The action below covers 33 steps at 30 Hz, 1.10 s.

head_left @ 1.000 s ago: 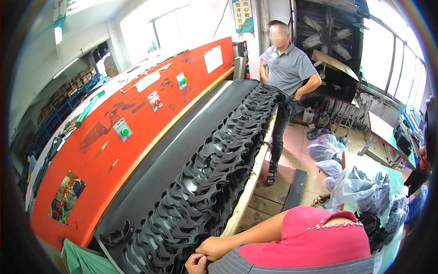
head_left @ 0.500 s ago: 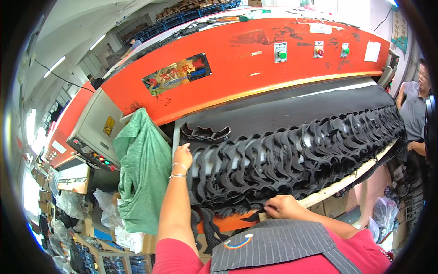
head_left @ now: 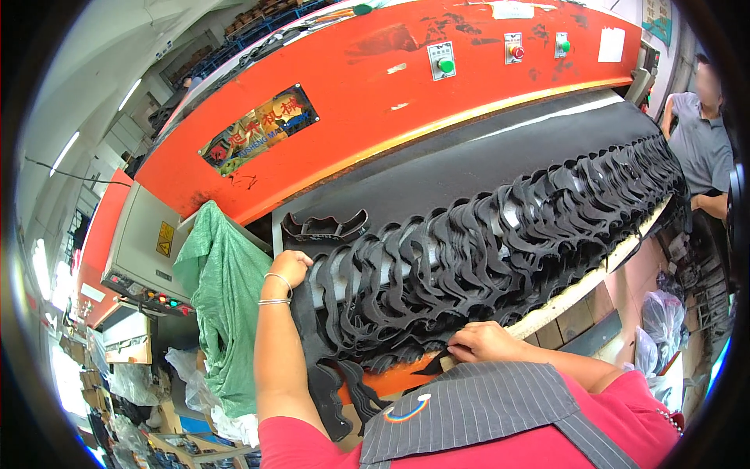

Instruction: Cutting and trimming shoe upper components from a sheet of material using a stamping mold, hammer, and scissors.

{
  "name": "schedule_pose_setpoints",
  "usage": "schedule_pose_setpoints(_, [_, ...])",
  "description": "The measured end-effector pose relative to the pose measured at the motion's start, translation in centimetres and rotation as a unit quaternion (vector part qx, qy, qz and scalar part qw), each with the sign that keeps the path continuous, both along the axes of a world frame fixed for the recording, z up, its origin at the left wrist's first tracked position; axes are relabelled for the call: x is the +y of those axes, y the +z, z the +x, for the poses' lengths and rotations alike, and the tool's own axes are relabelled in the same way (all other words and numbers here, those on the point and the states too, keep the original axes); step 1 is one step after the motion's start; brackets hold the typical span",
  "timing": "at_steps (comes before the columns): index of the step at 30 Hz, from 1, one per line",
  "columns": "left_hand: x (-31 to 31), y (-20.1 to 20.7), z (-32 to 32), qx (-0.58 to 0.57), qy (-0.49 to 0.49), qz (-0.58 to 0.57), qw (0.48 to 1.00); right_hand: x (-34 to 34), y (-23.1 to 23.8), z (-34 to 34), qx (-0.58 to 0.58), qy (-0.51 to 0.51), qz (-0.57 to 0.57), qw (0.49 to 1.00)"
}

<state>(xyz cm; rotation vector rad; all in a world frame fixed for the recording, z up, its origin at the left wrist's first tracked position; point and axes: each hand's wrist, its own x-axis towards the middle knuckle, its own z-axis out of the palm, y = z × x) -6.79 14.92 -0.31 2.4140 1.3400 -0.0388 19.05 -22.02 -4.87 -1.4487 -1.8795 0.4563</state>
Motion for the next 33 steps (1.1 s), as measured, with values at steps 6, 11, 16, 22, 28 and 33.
schedule_pose_setpoints(6, [-1.2, -1.5, 2.2, -0.181, 0.042, -0.038, 0.982, 0.1, 0.0, -0.5, -0.014, 0.001, -0.019, 1.0])
schedule_pose_setpoints(11, [-2.8, -0.9, 6.2, -0.29, 0.031, -0.008, 0.956, 0.0, 0.1, -0.4, -0.015, -0.01, -0.021, 1.0])
schedule_pose_setpoints(16, [-0.4, 0.1, 9.8, -0.262, -0.032, 0.131, 0.956, 0.0, 0.1, -0.5, -0.023, -0.025, -0.024, 0.999])
schedule_pose_setpoints(22, [5.6, 0.9, 12.4, 0.076, 0.055, 0.128, 0.987, -0.1, 0.3, -0.7, -0.029, -0.018, -0.055, 0.998])
schedule_pose_setpoints(28, [7.6, -0.1, 12.2, 0.068, 0.06, 0.079, 0.993, -0.2, 0.8, -0.2, -0.019, -0.02, -0.026, 0.999])
schedule_pose_setpoints(33, [8.4, -1.0, 12.8, 0.075, -0.031, 0.022, 0.996, 0.1, 0.6, -0.7, -0.023, 0.0, -0.016, 1.0])
